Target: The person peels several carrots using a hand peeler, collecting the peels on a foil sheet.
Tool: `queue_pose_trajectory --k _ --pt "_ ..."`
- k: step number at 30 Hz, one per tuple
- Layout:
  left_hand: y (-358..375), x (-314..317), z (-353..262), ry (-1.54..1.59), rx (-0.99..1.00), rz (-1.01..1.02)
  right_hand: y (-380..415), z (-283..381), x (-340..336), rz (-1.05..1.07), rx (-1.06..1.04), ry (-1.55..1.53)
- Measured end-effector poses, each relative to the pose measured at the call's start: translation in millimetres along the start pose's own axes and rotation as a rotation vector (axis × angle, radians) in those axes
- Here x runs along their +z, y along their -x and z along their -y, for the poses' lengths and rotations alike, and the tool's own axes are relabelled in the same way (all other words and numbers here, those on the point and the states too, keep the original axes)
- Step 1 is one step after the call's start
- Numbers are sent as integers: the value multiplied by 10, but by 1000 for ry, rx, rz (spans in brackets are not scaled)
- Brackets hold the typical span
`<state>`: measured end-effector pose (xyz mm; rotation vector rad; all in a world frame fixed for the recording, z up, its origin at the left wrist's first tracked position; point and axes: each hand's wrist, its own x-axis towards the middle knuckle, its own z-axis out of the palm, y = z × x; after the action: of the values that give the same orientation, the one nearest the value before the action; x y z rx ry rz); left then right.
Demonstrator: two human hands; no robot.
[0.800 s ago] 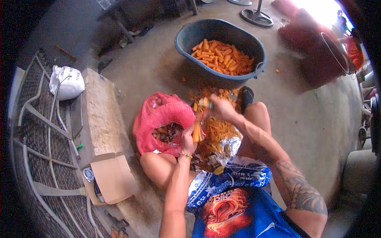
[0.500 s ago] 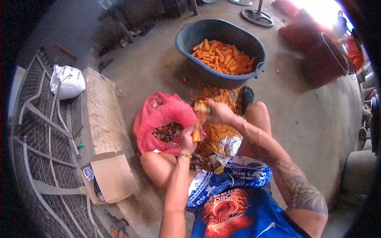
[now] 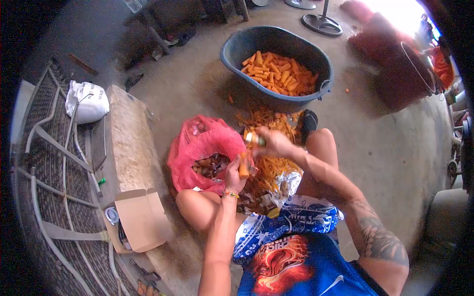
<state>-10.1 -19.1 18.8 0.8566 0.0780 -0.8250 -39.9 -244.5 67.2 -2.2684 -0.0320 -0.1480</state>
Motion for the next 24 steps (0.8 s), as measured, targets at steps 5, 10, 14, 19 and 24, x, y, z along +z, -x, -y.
queue_pose_trajectory --k 5,10,14,19,24 --pt "54 -154 -47 -110 -75 177 -68 -201 104 -41 166 99" --pt "41 -55 -70 49 -75 38 -29 115 -26 46 52 31" --pt "8 -313 -74 -13 -104 194 8 135 8 -28 67 -207" --pt "105 -122 -77 -315 200 7 -141 -175 -81 31 198 267" --pt "159 11 -266 -1089 543 7 114 154 69 252 -2 199"
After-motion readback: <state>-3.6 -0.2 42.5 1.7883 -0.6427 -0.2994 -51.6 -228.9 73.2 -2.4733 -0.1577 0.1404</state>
